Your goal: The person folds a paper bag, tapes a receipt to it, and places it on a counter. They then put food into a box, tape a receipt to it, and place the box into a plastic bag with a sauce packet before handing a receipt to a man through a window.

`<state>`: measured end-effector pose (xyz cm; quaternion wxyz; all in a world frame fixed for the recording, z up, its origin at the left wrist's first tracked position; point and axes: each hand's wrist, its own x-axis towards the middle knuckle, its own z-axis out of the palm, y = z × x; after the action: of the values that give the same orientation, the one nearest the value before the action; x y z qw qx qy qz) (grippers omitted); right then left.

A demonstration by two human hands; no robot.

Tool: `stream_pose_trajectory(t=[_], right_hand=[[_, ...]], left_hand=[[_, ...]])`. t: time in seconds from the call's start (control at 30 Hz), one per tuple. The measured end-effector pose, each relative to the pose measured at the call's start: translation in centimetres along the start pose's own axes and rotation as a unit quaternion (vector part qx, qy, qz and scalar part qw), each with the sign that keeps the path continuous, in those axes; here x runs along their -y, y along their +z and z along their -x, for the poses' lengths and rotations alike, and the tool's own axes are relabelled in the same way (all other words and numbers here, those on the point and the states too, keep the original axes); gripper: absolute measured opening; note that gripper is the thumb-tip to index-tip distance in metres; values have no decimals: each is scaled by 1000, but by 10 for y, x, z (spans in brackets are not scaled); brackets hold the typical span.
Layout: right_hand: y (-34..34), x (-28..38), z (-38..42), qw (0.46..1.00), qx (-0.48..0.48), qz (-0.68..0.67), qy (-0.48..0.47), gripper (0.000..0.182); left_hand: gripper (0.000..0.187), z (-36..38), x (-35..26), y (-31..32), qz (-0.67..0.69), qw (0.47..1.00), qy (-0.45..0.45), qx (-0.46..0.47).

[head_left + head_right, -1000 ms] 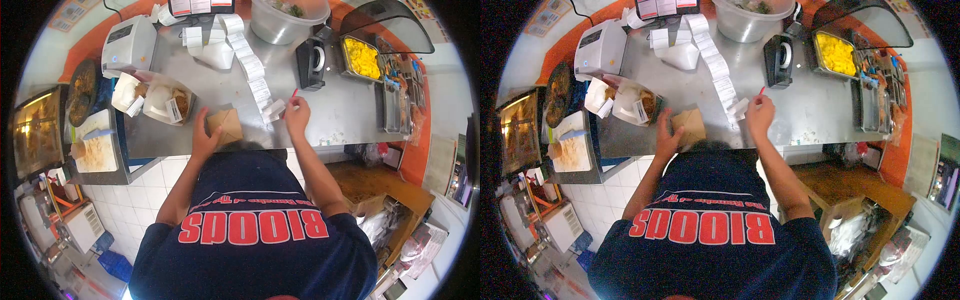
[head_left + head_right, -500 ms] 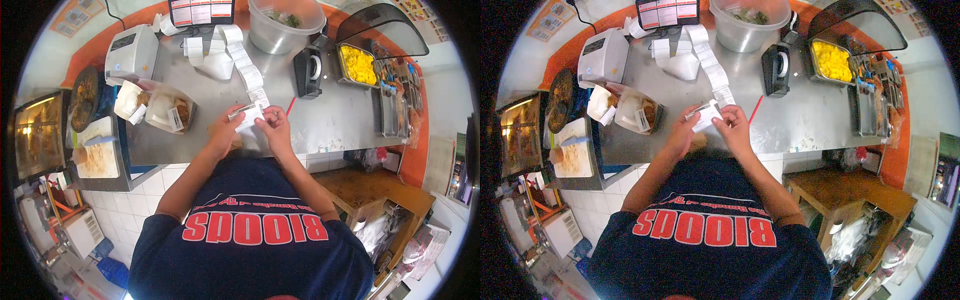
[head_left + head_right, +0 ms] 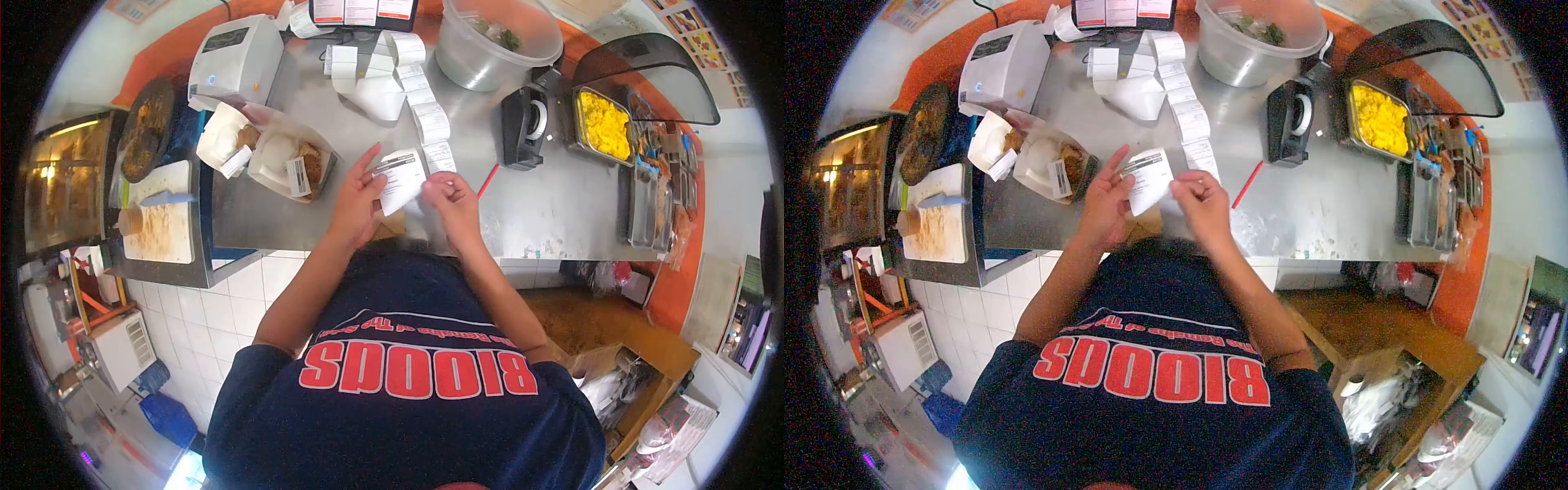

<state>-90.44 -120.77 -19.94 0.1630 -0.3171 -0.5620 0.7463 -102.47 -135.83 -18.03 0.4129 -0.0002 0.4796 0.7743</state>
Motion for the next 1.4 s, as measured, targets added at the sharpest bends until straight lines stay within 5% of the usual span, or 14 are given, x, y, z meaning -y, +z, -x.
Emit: stream_pose_trajectory(t=[0.1,0.17,0.23,0.37,0.43,0.53,0.67,0.77,1.0,1.1,1.17,1.27,1.33,1.4], right_hand=[[-57,-10,-54,967,-173,119,-144,12],[-128,-12,-100,879,-363,234,-201,21],[-181,-14,-134,716,-475,409,-306,26],[-225,-14,-158,793,-375,426,-220,36],[-235,-7,-162,939,-294,167,-67,47],[-239,-8,-169,965,-237,115,-14,50],[-232,19,-148,961,-240,120,71,43],[-234,12,-119,963,-269,-14,-25,34],[-207,-18,-92,935,-312,-71,151,19],[-214,-24,-104,947,-285,-36,146,17],[-222,-33,-113,936,-294,174,88,16],[-258,-74,-119,907,-274,289,134,17],[-235,-49,-97,949,-229,197,90,18],[-187,-5,-74,949,-179,232,116,16]], left_hand=[[56,2,-5,-10,-48,998,0,-37],[55,4,-5,-16,-55,998,5,-41],[55,5,-4,-21,-61,997,13,-42],[55,6,3,-27,-71,996,-2,-52],[55,6,4,-27,-74,996,-6,-59],[55,8,2,-28,-74,995,-10,-63],[54,8,2,-28,-86,994,-14,-70],[54,9,-1,-27,-90,992,-23,-80],[55,6,6,-33,-79,994,-30,-68],[56,6,5,-35,-83,994,-44,-62],[56,6,3,-36,-88,993,-47,-62],[55,12,3,-39,-97,991,-57,-70],[54,11,1,-46,-94,990,-55,-89],[50,16,4,-59,-291,956,-41,-16]])
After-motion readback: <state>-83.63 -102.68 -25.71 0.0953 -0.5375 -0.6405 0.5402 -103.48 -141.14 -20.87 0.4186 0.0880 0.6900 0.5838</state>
